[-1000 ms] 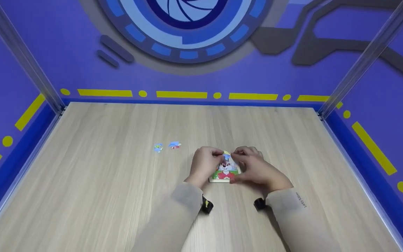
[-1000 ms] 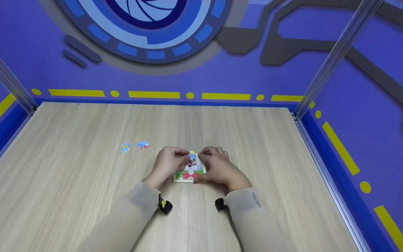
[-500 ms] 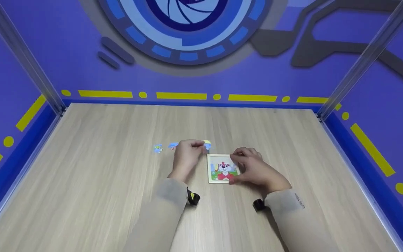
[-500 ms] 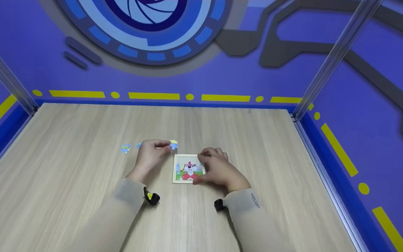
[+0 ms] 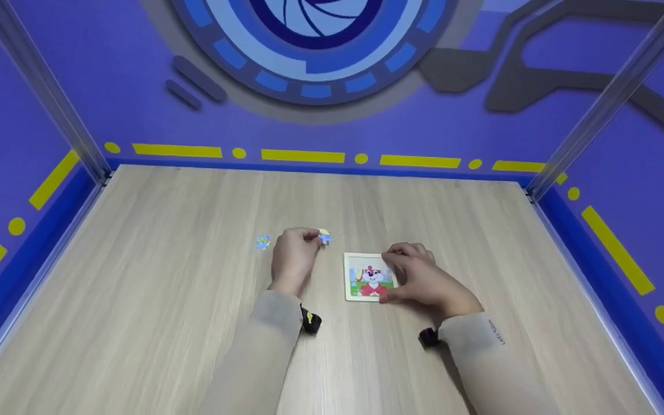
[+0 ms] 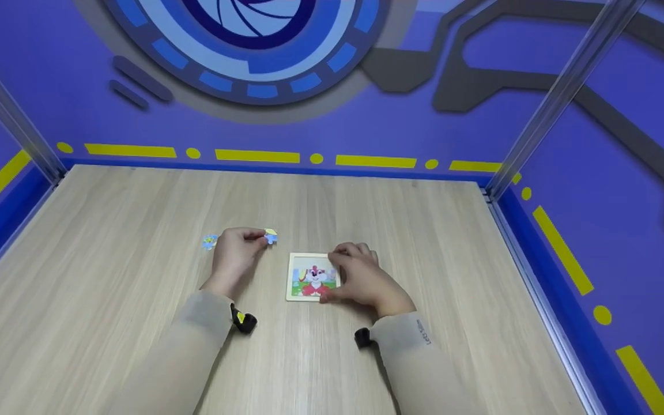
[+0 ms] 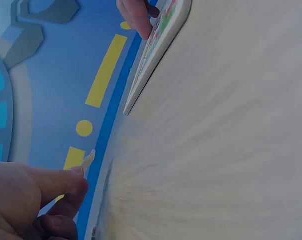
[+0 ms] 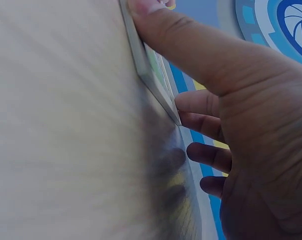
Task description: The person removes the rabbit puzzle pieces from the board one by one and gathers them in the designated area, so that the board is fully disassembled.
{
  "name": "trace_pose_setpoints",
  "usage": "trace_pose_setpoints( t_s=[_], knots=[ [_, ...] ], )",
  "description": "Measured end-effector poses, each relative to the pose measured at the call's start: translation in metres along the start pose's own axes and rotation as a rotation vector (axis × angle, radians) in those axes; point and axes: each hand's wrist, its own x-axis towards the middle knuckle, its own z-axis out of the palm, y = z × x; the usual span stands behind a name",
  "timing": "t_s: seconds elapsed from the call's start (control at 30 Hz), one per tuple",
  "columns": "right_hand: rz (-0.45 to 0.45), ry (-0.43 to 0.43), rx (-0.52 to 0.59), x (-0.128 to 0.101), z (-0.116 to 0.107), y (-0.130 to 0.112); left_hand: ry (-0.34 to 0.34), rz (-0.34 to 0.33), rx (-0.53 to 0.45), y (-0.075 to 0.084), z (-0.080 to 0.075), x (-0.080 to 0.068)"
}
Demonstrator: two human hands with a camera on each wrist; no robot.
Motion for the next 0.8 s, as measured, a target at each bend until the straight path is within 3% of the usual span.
trace_pose_setpoints(
  t_s=[0.3,0.6,0.8],
  knots=[
    [-0.001,0.005,0.004,-0.0018,-0.0008,-0.0014,0.01,-0.016,0.063,-0.0024,0.0002,0.0009],
    [0.001,0.001,-0.001,-0.0019,0.0005,0.0002,0.037,0.009,0.132,-0.0039,-0.0006,-0.0008],
    [0.012,-0.007,0.002,-0.001,-0.0002,0.0001,0.044,0.042,0.101,-0.0012,0.0,-0.0008]
  ],
)
